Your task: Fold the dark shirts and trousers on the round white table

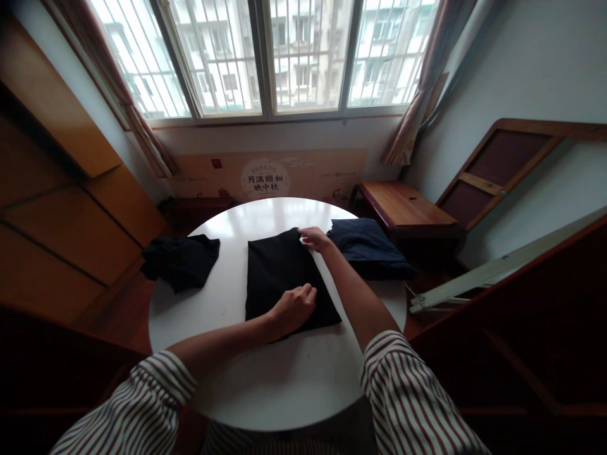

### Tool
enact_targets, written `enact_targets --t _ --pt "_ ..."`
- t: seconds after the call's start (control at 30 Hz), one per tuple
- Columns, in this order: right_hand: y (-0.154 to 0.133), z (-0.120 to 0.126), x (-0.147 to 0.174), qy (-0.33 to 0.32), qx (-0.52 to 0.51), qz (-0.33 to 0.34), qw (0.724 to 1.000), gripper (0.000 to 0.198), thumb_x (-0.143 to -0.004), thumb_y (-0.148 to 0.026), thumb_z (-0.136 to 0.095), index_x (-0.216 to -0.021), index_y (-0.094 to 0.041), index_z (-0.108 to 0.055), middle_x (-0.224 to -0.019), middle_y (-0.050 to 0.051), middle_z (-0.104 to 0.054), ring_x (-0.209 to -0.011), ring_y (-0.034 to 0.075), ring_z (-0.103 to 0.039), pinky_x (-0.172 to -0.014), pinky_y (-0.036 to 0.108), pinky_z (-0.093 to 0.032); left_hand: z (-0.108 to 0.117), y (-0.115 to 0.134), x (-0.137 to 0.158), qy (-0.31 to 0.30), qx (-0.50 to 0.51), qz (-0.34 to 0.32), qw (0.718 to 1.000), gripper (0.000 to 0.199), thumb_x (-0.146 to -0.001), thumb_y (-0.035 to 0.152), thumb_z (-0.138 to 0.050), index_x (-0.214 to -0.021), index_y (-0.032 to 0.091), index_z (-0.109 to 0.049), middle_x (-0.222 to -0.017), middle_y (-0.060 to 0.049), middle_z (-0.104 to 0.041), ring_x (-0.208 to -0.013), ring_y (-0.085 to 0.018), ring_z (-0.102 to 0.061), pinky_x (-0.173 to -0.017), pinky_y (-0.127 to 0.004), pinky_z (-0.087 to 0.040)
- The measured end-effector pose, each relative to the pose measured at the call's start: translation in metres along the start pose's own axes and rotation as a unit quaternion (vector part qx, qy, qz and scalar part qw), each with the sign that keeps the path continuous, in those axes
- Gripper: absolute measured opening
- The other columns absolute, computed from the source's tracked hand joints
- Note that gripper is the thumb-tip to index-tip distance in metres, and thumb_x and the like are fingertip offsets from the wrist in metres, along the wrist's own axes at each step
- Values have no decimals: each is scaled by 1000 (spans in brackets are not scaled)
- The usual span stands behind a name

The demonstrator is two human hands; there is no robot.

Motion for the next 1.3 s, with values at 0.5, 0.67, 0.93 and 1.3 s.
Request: enact_targets --t 0.5,0.67,0.93,1.3 --pt "-1 -15 -5 60 22 55 996 7 -81 -20 -67 -82 -13 -67 -57 -1 -60 -53 12 -55 -53 21 -46 -2 1 0 7 3 -12 1000 17 -94 7 -42 -104 11 -55 -100 -12 -59 -86 -21 -63 -67 -29 -56" --pt "5 7 0 85 27 47 995 13 -84 -12 -58 -96 -12 -65 -58 -2 -57 -49 9 -52 -49 19 -44 -1 2 0 12 0 -1 1000 16 -95 9 -42 -103 11 -55 -100 -11 -60 -86 -22 -63 -66 -29 -56" --pt "13 20 2 56 101 52 992 28 -73 -11 -73 -99 -10 -63 -62 0 -59 -54 11 -57 -53 22 -49 1 3 -1 0 3 -4 1000 18 -94 8 -40 -103 11 -55 -100 -13 -59 -87 -21 -63 -68 -30 -57" --pt "-2 13 -22 118 275 153 942 11 -68 -8 -66 -69 -18 -61 -72 1 -64 -78 15 -60 -69 21 -47 0 4 0 26 4 -26 999 15 -93 8 -44 -102 9 -56 -98 -11 -59 -83 -23 -62 -62 -32 -56"
Point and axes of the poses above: each hand's wrist, its own x-axis away from the middle knuckle, its own z-axis out of the back of the hand, y = z × x, the point moved 4 cm from there along -x, towards the middle knuckle
